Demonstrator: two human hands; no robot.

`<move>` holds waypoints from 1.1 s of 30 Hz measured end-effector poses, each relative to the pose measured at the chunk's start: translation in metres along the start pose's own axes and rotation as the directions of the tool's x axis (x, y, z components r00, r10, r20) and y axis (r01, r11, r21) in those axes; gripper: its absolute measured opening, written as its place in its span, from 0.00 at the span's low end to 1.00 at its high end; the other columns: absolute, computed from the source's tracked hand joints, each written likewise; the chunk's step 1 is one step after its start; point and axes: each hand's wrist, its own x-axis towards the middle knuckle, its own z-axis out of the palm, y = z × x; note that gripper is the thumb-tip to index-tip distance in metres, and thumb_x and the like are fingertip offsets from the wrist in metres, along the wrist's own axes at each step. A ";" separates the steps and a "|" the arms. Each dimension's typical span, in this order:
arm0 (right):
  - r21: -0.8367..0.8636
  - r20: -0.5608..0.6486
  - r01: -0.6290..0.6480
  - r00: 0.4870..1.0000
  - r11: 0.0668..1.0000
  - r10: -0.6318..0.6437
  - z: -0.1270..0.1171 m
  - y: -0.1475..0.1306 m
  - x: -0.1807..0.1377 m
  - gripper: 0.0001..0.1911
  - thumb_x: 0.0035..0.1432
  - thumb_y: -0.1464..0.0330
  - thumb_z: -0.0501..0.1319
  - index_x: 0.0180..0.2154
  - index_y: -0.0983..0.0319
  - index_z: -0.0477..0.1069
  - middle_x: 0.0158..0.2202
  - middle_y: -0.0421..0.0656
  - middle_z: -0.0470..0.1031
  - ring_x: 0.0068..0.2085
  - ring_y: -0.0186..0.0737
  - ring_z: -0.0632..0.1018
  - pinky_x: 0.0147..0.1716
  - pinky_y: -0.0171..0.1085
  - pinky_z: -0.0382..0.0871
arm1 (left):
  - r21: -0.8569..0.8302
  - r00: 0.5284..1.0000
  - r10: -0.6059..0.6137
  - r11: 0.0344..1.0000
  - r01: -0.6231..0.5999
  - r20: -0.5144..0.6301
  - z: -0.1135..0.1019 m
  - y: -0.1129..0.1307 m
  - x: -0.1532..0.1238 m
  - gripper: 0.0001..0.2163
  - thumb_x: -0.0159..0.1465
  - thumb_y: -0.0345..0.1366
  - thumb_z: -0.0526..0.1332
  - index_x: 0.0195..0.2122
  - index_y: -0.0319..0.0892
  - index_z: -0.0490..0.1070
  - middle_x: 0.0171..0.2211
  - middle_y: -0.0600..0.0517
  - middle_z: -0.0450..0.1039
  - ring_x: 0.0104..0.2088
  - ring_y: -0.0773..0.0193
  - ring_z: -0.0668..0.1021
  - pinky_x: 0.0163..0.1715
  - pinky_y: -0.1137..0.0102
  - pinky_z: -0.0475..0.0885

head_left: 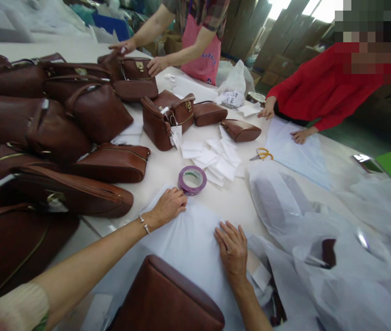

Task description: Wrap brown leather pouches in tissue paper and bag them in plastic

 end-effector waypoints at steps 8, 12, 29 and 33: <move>0.015 -0.051 -0.204 0.978 0.979 0.205 -0.027 0.069 -0.028 0.20 0.68 0.64 0.54 0.58 0.63 0.67 0.57 0.53 0.73 0.59 0.48 0.72 0.60 0.55 0.64 | -0.017 0.981 0.194 0.981 -0.194 -0.012 0.007 -0.003 0.003 0.19 0.61 0.35 0.70 0.52 0.43 0.70 0.53 0.47 0.72 0.51 0.54 0.72 0.50 0.61 0.63; -0.059 -0.068 -0.328 0.944 0.943 0.324 -0.044 0.116 -0.037 0.24 0.69 0.56 0.51 0.54 0.65 0.71 0.50 0.54 0.77 0.52 0.49 0.77 0.54 0.52 0.70 | -0.024 0.995 0.104 0.994 -0.104 0.009 0.005 0.002 0.010 0.10 0.62 0.34 0.69 0.44 0.43 0.74 0.44 0.49 0.75 0.44 0.56 0.73 0.44 0.62 0.64; -0.133 -0.007 0.004 1.000 0.991 -0.005 -0.033 0.014 -0.022 0.09 0.63 0.69 0.62 0.46 0.56 0.75 0.50 0.43 0.79 0.57 0.48 0.75 0.64 0.60 0.55 | -0.007 0.939 0.334 0.942 -0.335 -0.080 0.005 0.018 0.004 0.24 0.65 0.32 0.65 0.61 0.42 0.60 0.61 0.43 0.66 0.61 0.52 0.67 0.58 0.58 0.61; -0.063 -0.050 -0.060 0.997 0.996 0.057 -0.046 0.009 -0.018 0.01 0.62 0.67 0.63 0.38 0.57 0.74 0.45 0.44 0.80 0.54 0.47 0.76 0.63 0.61 0.57 | -0.010 0.938 0.347 0.938 -0.347 -0.022 0.011 0.025 0.014 0.23 0.64 0.34 0.67 0.58 0.41 0.64 0.54 0.44 0.72 0.56 0.52 0.71 0.57 0.58 0.63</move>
